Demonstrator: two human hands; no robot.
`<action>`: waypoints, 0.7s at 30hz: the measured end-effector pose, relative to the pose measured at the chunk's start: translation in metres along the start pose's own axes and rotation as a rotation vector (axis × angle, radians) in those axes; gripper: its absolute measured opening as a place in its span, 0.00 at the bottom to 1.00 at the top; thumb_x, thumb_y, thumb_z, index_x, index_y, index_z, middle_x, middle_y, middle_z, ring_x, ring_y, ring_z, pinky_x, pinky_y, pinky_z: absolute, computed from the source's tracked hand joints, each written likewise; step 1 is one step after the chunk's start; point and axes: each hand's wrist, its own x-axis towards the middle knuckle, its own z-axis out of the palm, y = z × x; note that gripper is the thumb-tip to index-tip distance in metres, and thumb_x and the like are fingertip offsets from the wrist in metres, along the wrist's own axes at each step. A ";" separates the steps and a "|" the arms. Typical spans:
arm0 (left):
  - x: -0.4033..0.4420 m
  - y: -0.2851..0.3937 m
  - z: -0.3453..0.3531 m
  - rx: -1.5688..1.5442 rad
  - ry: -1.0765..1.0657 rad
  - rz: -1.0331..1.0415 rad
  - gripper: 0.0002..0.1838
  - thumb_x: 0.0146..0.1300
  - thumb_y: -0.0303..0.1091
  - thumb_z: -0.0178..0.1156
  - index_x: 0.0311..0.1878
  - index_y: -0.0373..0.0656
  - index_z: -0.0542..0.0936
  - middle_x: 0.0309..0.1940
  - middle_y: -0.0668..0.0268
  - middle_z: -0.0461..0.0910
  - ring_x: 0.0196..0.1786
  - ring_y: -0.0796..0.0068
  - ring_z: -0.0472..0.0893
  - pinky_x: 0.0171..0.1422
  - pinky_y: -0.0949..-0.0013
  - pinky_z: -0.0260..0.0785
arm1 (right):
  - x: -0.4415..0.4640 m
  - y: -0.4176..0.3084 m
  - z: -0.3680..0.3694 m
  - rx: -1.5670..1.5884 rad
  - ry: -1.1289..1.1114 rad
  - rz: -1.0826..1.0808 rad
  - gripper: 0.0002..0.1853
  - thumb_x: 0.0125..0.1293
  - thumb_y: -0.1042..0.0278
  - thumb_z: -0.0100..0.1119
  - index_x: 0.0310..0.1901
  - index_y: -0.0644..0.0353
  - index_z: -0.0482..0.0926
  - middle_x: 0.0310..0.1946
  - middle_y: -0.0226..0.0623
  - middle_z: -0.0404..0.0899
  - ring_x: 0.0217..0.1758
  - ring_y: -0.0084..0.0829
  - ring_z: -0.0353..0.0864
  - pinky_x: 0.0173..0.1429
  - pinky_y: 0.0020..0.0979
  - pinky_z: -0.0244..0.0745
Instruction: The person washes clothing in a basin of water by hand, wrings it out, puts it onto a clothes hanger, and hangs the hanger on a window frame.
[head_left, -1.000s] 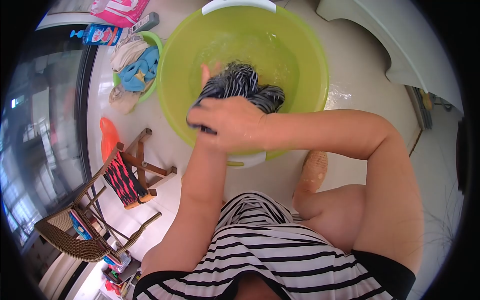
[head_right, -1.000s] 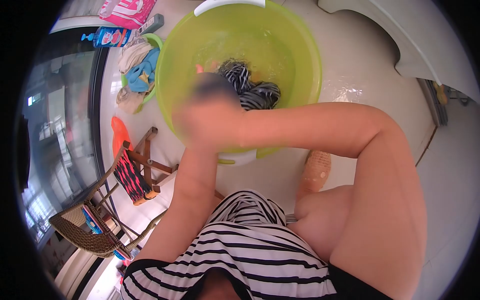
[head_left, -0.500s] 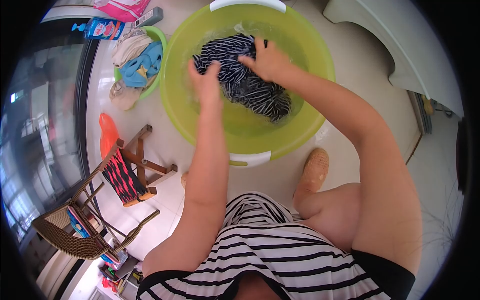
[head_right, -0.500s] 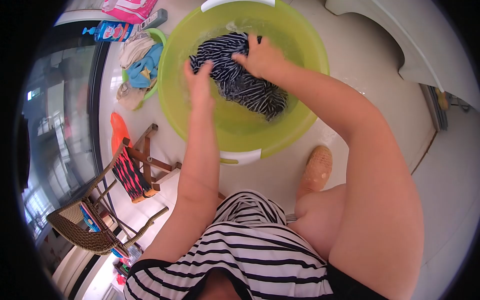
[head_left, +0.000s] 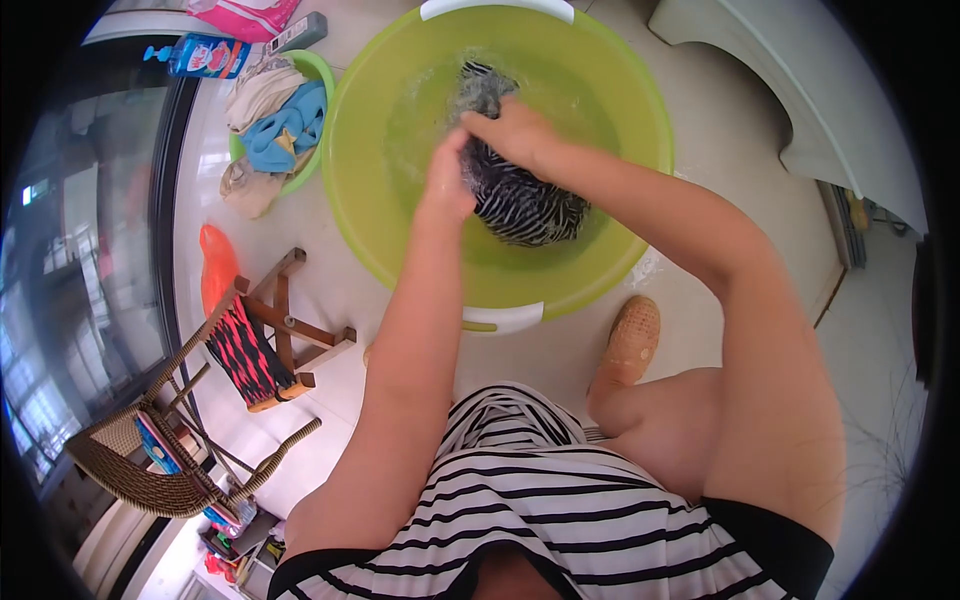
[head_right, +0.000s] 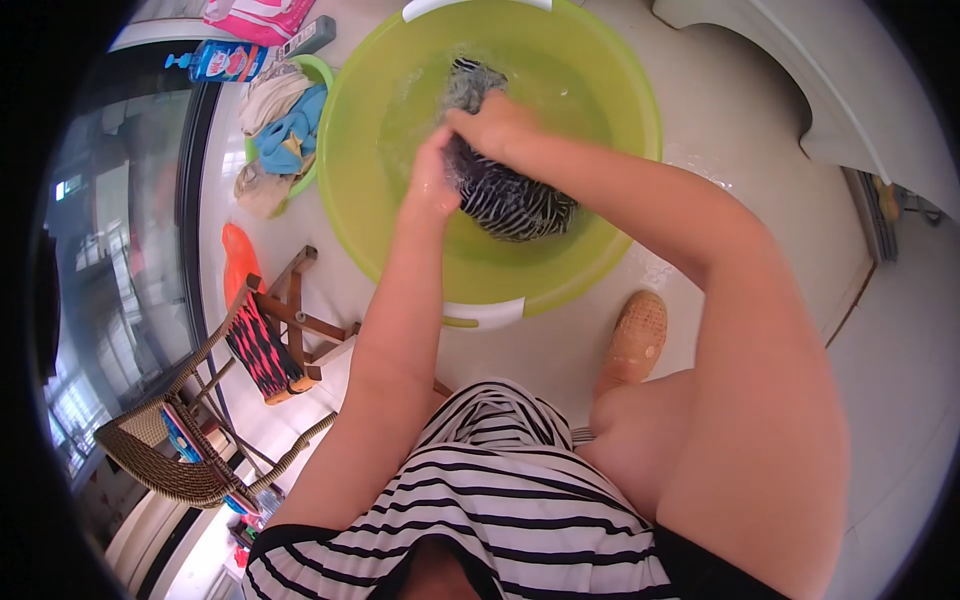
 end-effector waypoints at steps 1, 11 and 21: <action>-0.015 0.006 0.018 -0.071 0.023 0.101 0.21 0.72 0.47 0.49 0.54 0.41 0.77 0.51 0.55 0.80 0.54 0.58 0.79 0.62 0.55 0.71 | -0.022 -0.016 -0.009 -0.027 -0.021 -0.086 0.34 0.57 0.44 0.60 0.53 0.69 0.73 0.50 0.57 0.79 0.53 0.52 0.80 0.55 0.44 0.75; -0.064 0.009 0.034 -0.306 -0.112 0.106 0.23 0.74 0.51 0.40 0.59 0.45 0.74 0.60 0.58 0.74 0.60 0.61 0.75 0.67 0.55 0.67 | -0.085 -0.028 0.018 -0.332 -0.064 -1.061 0.11 0.66 0.57 0.55 0.37 0.56 0.74 0.36 0.41 0.75 0.37 0.46 0.80 0.37 0.41 0.79; -0.024 0.023 0.008 0.338 0.428 0.529 0.29 0.68 0.38 0.56 0.68 0.34 0.64 0.62 0.50 0.72 0.59 0.58 0.77 0.62 0.61 0.71 | 0.012 0.012 -0.019 -0.550 0.195 -0.270 0.28 0.73 0.46 0.45 0.65 0.58 0.64 0.59 0.53 0.70 0.56 0.55 0.77 0.58 0.49 0.74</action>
